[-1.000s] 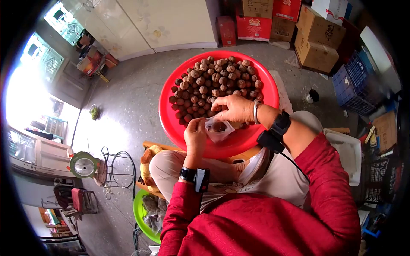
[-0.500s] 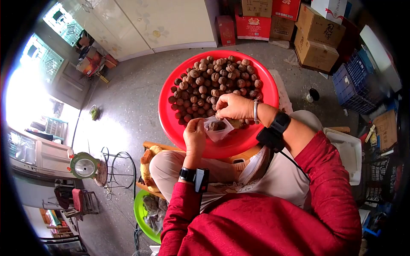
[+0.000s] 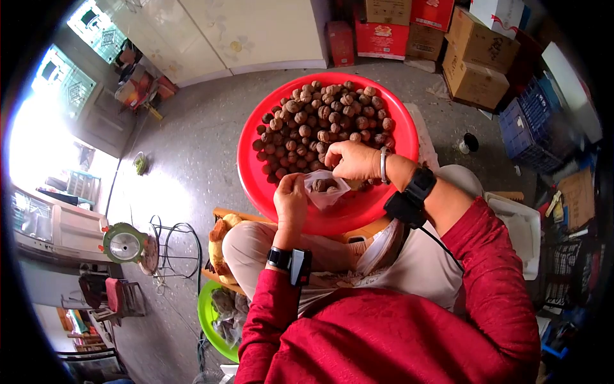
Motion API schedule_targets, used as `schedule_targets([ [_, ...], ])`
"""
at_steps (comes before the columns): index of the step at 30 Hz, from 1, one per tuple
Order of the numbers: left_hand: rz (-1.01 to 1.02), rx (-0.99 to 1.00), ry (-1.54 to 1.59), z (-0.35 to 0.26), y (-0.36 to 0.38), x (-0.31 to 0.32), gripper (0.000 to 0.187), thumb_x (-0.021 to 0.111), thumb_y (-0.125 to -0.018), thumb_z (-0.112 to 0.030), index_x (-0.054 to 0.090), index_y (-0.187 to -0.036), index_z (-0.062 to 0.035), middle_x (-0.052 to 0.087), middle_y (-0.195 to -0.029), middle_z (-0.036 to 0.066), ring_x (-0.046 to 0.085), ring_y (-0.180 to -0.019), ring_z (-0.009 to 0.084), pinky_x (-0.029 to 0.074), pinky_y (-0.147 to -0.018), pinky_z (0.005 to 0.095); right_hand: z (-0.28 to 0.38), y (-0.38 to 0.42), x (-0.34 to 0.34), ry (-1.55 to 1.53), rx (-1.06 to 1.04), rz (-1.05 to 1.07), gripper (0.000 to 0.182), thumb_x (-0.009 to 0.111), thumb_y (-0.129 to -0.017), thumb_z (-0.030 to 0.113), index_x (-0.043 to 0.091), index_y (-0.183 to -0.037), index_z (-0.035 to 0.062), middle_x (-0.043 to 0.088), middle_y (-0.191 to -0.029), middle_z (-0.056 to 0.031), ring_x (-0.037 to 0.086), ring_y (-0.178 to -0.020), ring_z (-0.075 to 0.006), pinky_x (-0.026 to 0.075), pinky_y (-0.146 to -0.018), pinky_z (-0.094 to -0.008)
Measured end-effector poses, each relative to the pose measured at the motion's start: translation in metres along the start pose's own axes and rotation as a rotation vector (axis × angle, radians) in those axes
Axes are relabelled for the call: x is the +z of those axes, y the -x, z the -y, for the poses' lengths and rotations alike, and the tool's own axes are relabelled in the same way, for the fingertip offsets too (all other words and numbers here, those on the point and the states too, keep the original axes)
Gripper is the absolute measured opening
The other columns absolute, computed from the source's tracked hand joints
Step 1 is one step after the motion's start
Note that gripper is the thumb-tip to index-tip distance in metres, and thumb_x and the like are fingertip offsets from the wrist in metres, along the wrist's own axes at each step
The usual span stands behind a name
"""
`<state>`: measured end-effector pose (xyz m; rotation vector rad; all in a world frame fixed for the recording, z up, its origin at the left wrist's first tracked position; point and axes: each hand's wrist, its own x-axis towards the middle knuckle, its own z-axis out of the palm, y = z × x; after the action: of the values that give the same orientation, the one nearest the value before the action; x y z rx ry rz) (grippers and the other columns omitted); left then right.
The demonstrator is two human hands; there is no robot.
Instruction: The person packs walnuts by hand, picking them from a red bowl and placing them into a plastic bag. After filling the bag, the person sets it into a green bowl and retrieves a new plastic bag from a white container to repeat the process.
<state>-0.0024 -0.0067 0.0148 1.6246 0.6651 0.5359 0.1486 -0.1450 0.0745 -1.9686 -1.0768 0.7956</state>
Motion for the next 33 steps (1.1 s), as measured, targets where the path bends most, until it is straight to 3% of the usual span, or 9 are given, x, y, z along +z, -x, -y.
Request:
schedule_targets([
  [3,0.0,-0.011,0.025,0.003,-0.002,-0.001,0.015,0.057,-0.094,-0.013,0.066,-0.095,-0.0006,0.058,-0.069,-0.001,0.049,-0.059,0.005,0.04,-0.052,0.0208,-0.001,0.0,-0.002,0.008,0.04,-0.038,0.023,0.066,-0.076,0.015,0.067,-0.093,0.0008,0.069,-0.09,-0.0154,0.065,-0.087,-0.0242,0.051,-0.077,-0.0341],
  [5,0.019,-0.044,0.076,0.007,-0.006,-0.002,0.018,0.054,-0.096,-0.018,0.062,-0.097,-0.0018,0.058,-0.064,0.004,0.05,-0.044,0.0113,0.04,-0.04,0.0255,0.0,0.002,-0.001,0.026,0.042,-0.081,0.019,0.065,-0.078,0.018,0.068,-0.088,0.0019,0.069,-0.086,-0.0142,0.066,-0.082,-0.0241,0.051,-0.075,-0.0345],
  [9,0.019,-0.116,0.139,0.001,-0.008,-0.005,0.017,0.053,-0.096,-0.017,0.059,-0.097,-0.0013,0.059,-0.064,0.007,0.053,-0.046,0.014,0.044,-0.04,0.0273,0.003,0.002,-0.002,0.082,0.099,-0.115,0.022,0.067,-0.083,0.022,0.067,-0.087,-0.0006,0.067,-0.075,-0.0069,0.061,-0.067,-0.0133,0.05,-0.064,-0.0291],
  [13,0.005,-0.229,0.206,-0.001,-0.008,-0.005,0.017,0.052,-0.095,-0.016,0.058,-0.098,-0.0013,0.062,-0.069,0.008,0.058,-0.052,0.0156,0.05,-0.046,0.0286,0.002,-0.001,-0.003,0.126,0.054,-0.145,0.022,0.068,-0.084,0.021,0.066,-0.084,-0.0001,0.066,-0.074,-0.0055,0.059,-0.069,-0.0122,0.049,-0.064,-0.0293],
  [20,-0.013,-0.209,0.218,-0.002,-0.007,-0.003,0.017,0.053,-0.095,-0.018,0.057,-0.098,-0.0012,0.063,-0.07,0.008,0.06,-0.054,0.0158,0.05,-0.047,0.028,0.009,0.003,-0.006,-0.066,0.068,-0.066,0.017,0.068,-0.08,0.01,0.062,-0.091,0.0,0.059,-0.074,0.0009,0.053,-0.068,-0.0069,0.045,-0.06,-0.0247],
  [26,-0.017,-0.2,0.208,-0.005,-0.006,-0.004,0.017,0.055,-0.094,-0.017,0.058,-0.098,-0.0015,0.063,-0.07,0.008,0.059,-0.053,0.0148,0.05,-0.046,0.0278,0.016,0.003,0.001,-0.049,0.007,-0.053,0.024,0.068,-0.08,0.007,0.061,-0.101,-0.0011,0.06,-0.082,0.0004,0.056,-0.077,-0.0077,0.048,-0.073,-0.0238],
  [28,-0.021,-0.197,0.2,-0.006,-0.005,-0.004,0.016,0.055,-0.094,-0.017,0.059,-0.097,-0.0016,0.063,-0.07,0.008,0.06,-0.054,0.0146,0.05,-0.047,0.0275,0.014,-0.001,0.009,-0.065,-0.151,-0.101,0.025,0.069,-0.082,0.007,0.061,-0.104,-0.001,0.06,-0.086,-0.0002,0.056,-0.079,-0.008,0.049,-0.075,-0.0244],
  [29,-0.027,-0.184,0.199,-0.006,-0.005,-0.004,0.015,0.056,-0.093,-0.016,0.06,-0.097,-0.0017,0.064,-0.072,0.007,0.06,-0.057,0.0138,0.05,-0.049,0.0266,0.013,-0.001,0.011,-0.242,-0.16,-0.017,0.025,0.068,-0.084,0.006,0.06,-0.107,-0.0005,0.061,-0.089,-0.0005,0.057,-0.083,-0.0081,0.05,-0.076,-0.025],
  [33,-0.043,-0.173,0.177,-0.004,-0.005,-0.003,0.015,0.057,-0.092,-0.015,0.063,-0.096,-0.0017,0.065,-0.075,0.006,0.06,-0.064,0.0114,0.05,-0.056,0.0244,0.027,0.004,0.009,-0.063,-0.071,-0.109,0.033,0.072,-0.081,0.012,0.059,-0.11,0.0017,0.062,-0.091,-0.0045,0.06,-0.083,-0.0135,0.05,-0.078,-0.0271],
])
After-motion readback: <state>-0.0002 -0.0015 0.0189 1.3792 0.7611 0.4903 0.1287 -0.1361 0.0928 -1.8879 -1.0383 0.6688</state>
